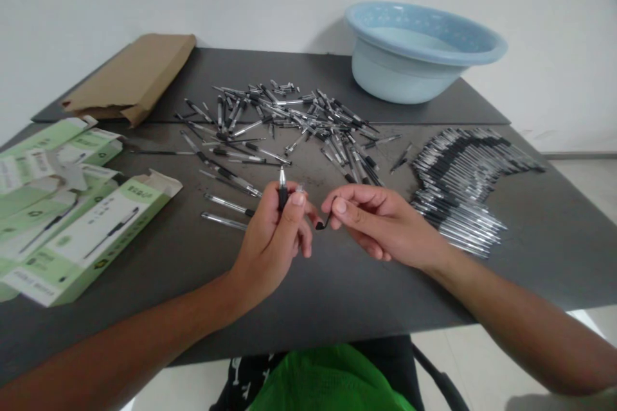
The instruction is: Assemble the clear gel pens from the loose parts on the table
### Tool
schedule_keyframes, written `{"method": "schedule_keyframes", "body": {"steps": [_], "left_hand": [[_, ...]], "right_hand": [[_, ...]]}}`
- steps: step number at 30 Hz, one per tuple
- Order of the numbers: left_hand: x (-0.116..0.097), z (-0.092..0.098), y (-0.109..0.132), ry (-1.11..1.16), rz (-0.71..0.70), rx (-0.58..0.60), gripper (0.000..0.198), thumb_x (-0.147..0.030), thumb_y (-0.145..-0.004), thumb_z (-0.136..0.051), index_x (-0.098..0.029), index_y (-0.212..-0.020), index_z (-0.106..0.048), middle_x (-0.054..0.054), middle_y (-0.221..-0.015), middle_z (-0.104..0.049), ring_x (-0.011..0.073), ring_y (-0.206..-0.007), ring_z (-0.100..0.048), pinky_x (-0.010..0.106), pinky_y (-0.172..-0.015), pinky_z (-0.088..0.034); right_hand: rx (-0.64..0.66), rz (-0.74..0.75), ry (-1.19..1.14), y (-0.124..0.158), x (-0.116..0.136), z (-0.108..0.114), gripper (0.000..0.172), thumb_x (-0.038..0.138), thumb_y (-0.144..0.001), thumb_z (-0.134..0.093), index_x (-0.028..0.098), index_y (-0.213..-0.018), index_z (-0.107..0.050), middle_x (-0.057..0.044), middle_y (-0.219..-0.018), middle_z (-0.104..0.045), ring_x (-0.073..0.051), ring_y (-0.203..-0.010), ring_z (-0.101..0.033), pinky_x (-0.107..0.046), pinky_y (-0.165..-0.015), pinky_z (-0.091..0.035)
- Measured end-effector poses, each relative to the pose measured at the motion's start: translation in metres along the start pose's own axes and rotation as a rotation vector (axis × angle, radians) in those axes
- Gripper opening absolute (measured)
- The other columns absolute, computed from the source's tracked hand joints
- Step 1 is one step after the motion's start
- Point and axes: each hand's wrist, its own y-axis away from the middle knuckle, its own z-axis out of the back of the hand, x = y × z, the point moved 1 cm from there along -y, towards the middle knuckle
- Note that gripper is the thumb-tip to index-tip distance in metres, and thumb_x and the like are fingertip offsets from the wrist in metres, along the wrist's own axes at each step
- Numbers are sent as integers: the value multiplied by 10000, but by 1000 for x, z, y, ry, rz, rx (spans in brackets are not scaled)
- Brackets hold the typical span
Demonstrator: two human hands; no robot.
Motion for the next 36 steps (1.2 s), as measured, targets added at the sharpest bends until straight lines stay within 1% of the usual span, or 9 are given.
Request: {"method": "schedule_keyframes", "body": {"steps": [3, 9, 14, 19, 22, 25, 30, 33, 36], "left_hand": [[-1, -1, 1, 38, 2, -6, 235, -461, -1092, -538, -234, -1065, -485, -66, -789, -648, 54, -435, -578, 155, -388, -412], [-3, -6, 7, 78, -5, -9, 215, -418, -1065, -604, -238, -1043, -487, -85, -754, -623, 47, -439, -584, 123, -372, -398], [-4, -5, 5, 93, -22, -21, 212, -366, -1038, -664, -229, -1052, -504, -85, -715, -633, 56, -441, -603, 110, -373, -419], [-7, -2, -4, 107, -39, -54, 224, -330, -1006, -702, -219, -1034, -509, -77, -725, -654, 74, -457, -638, 127, -384, -479], [-10, 0, -8, 118, -39, -65, 220, -330, -1010, -694, -218, -1020, -505, -74, -755, -667, 73, -457, -642, 137, -387, -505], [-12, 1, -9, 125, -18, -54, 210, -333, -1019, -685, -207, -1004, -518, -79, -727, -647, 72, -438, -627, 144, -380, -513], [-11, 3, -13, 134, 17, -63, 221, -366, -1027, -679, -197, -992, -540, -73, -719, -639, 69, -449, -620, 138, -380, -513], [-10, 5, -15, 126, 22, -84, 239, -383, -1016, -699, -201, -1004, -544, -71, -722, -649, 74, -457, -635, 139, -387, -522], [-11, 8, -18, 102, 15, -104, 251, -386, -1006, -714, -205, -1016, -540, -70, -722, -663, 82, -465, -654, 146, -398, -538]], "right_hand": [[-14, 38, 41, 1, -1, -3, 287, 476, -998, -689, 236, -1145, -743, -15, -964, -776, -8, -371, -502, -109, -288, -325], [-48, 97, 11, 1, -9, -7, 233, 423, -1022, -666, 214, -1074, -754, -39, -967, -824, -17, -364, -546, -106, -302, -339], [-111, 143, 33, -1, -8, -5, 182, 372, -996, -702, 223, -1028, -801, -19, -905, -831, -20, -374, -538, -111, -316, -376], [-185, 227, 197, -3, -2, 1, 145, 311, -921, -776, 233, -1008, -861, -32, -873, -837, -44, -402, -534, -148, -339, -454], [-175, 327, 319, -2, 0, 4, 144, 300, -909, -794, 256, -1023, -870, -37, -894, -837, -56, -429, -580, -160, -354, -472], [-166, 510, 489, 0, 0, 5, 180, 254, -905, -794, 267, -1071, -864, -41, -868, -831, -88, -469, -628, -194, -378, -480], [-118, 726, 739, 1, -1, 3, 228, 184, -892, -797, 245, -1105, -852, -67, -999, -849, -172, -776, -787, -268, -626, -629], [-142, 731, 754, 1, -2, 1, 180, 201, -896, -803, 233, -1065, -856, -65, -958, -851, -174, -769, -792, -266, -616, -628], [-159, 634, 700, 0, -5, 1, 159, 261, -896, -820, 246, -1050, -854, -56, -947, -846, -174, -746, -780, -266, -579, -609]]}}
